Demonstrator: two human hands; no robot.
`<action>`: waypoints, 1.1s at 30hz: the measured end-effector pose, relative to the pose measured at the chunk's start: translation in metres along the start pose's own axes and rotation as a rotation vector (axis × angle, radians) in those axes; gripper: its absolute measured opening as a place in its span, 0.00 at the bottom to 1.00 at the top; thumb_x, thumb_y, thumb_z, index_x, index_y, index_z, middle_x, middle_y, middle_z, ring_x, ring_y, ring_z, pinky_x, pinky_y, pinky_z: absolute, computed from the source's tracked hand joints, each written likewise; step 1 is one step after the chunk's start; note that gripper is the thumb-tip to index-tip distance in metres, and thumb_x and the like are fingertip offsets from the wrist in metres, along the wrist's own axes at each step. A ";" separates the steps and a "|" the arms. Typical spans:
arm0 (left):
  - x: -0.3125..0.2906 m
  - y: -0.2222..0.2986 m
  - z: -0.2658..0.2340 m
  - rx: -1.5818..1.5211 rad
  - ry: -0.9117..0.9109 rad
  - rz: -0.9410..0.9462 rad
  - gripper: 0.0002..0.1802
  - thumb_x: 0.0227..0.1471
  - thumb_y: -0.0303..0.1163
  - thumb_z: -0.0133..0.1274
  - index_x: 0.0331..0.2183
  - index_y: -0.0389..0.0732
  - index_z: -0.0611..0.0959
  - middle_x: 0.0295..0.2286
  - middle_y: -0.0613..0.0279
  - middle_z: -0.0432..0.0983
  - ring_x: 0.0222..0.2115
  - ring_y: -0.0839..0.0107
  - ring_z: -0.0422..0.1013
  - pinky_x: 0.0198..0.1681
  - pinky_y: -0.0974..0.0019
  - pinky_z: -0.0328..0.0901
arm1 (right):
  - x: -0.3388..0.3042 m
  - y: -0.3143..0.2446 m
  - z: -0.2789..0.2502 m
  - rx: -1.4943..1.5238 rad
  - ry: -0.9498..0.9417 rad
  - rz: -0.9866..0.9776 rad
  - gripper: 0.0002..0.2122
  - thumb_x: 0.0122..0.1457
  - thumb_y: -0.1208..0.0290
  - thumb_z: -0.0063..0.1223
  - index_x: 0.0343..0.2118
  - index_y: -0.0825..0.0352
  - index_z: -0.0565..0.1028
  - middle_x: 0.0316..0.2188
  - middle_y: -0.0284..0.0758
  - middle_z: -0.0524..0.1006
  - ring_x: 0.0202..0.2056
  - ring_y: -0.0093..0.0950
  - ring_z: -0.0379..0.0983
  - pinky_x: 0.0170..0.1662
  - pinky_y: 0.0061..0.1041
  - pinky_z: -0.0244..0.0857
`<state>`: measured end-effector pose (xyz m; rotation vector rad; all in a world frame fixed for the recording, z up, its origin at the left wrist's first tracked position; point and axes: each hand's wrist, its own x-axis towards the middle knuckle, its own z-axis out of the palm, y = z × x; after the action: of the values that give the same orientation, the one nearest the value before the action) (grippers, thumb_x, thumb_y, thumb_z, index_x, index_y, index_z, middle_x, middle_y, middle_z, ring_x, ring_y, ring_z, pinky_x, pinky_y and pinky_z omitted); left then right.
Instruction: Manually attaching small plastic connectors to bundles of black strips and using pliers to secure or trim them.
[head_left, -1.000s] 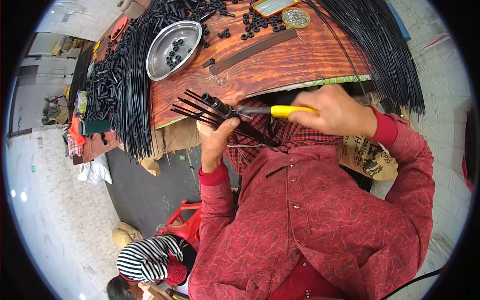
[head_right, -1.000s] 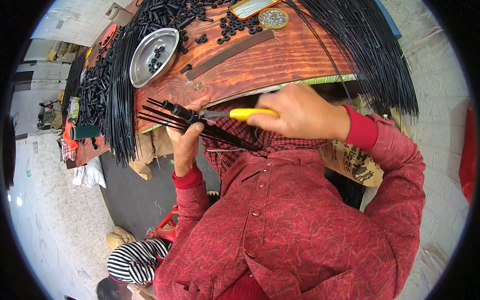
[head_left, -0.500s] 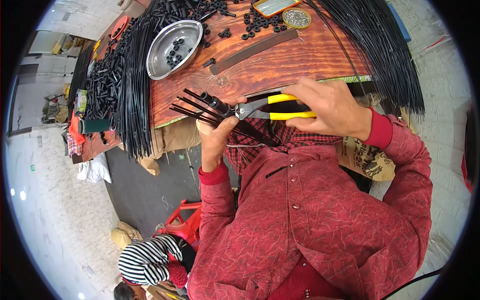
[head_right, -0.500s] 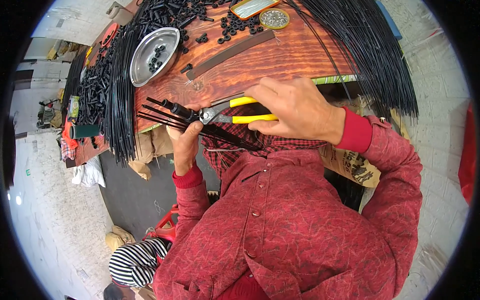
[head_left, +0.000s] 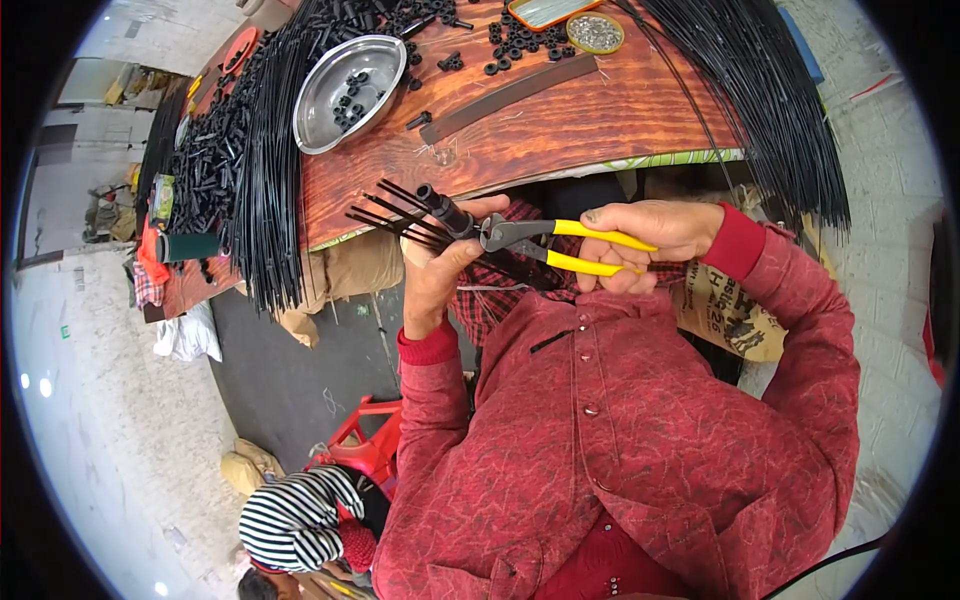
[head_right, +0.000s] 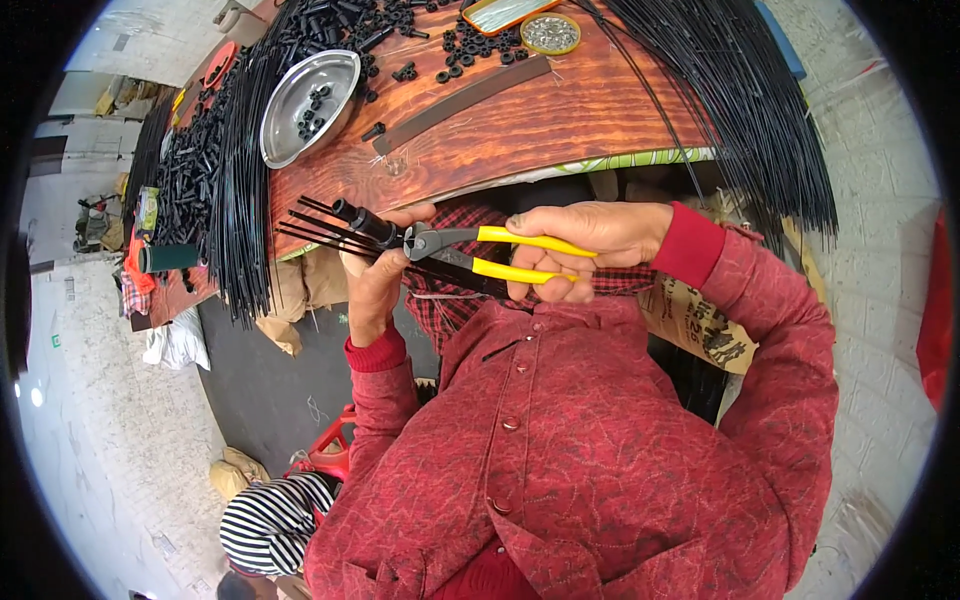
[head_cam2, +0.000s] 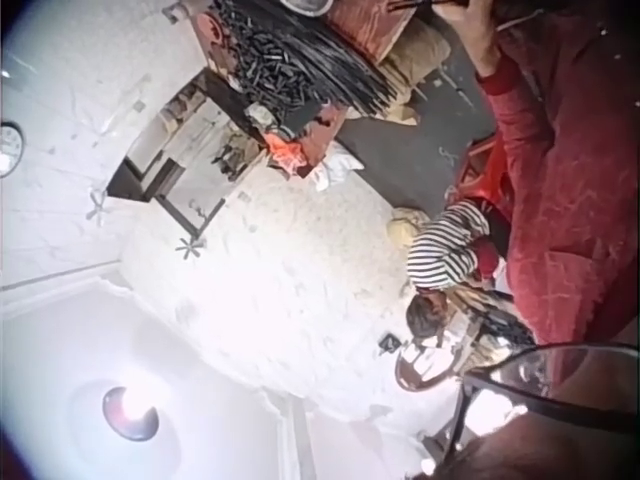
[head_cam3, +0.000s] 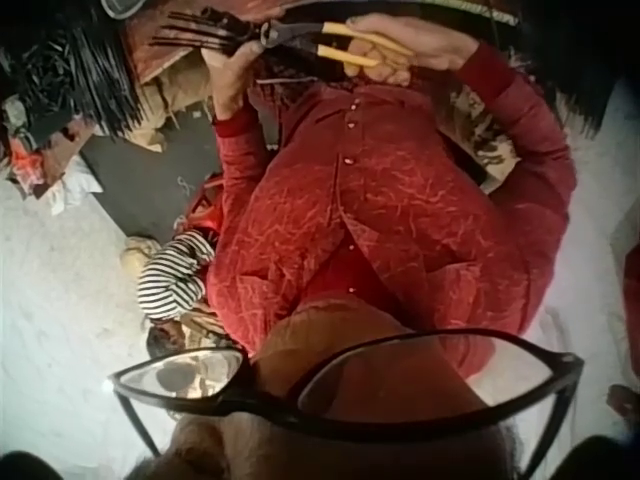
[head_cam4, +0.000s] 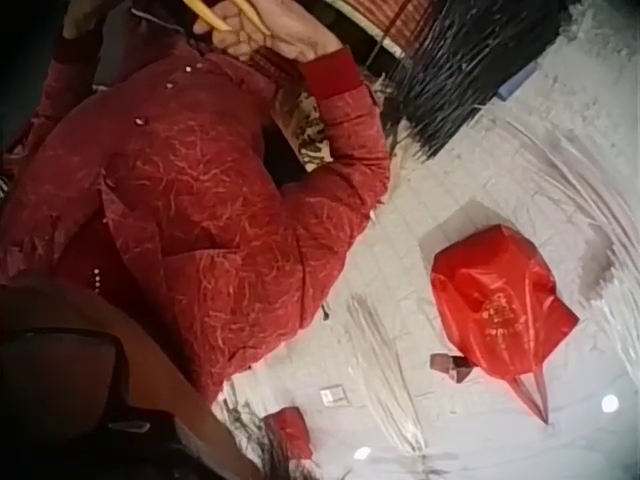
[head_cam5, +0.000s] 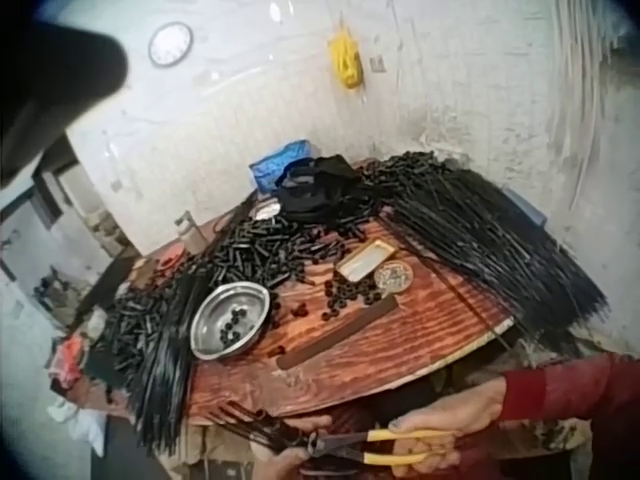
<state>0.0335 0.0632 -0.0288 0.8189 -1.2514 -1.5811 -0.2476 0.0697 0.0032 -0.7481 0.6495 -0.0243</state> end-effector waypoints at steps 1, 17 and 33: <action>0.000 -0.003 -0.003 -0.008 0.000 0.008 0.27 0.42 0.36 0.64 0.41 0.26 0.79 0.42 0.46 0.78 0.38 0.67 0.75 0.46 0.64 0.68 | -0.001 -0.005 0.000 -0.010 0.009 0.018 0.38 0.62 0.35 0.26 0.35 0.75 0.73 0.16 0.26 0.62 0.16 0.14 0.52 0.15 0.16 0.45; 0.005 -0.013 -0.006 -0.090 0.061 0.096 0.29 0.44 0.33 0.64 0.46 0.26 0.76 0.45 0.43 0.75 0.41 0.66 0.74 0.49 0.63 0.68 | -0.007 -0.004 0.018 -0.530 0.411 -0.200 0.20 0.65 0.53 0.42 0.32 0.68 0.76 0.15 0.29 0.72 0.16 0.17 0.67 0.19 0.19 0.60; 0.008 -0.022 -0.005 -0.210 0.046 0.053 0.30 0.51 0.38 0.62 0.51 0.32 0.72 0.44 0.38 0.75 0.38 0.61 0.75 0.45 0.59 0.69 | -0.004 -0.016 0.005 -0.399 0.273 -0.287 0.15 0.65 0.63 0.45 0.45 0.73 0.71 0.31 0.38 0.79 0.25 0.21 0.74 0.30 0.20 0.68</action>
<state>0.0292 0.0556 -0.0512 0.6796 -1.0456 -1.6099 -0.2448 0.0618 0.0184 -1.2339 0.8134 -0.2699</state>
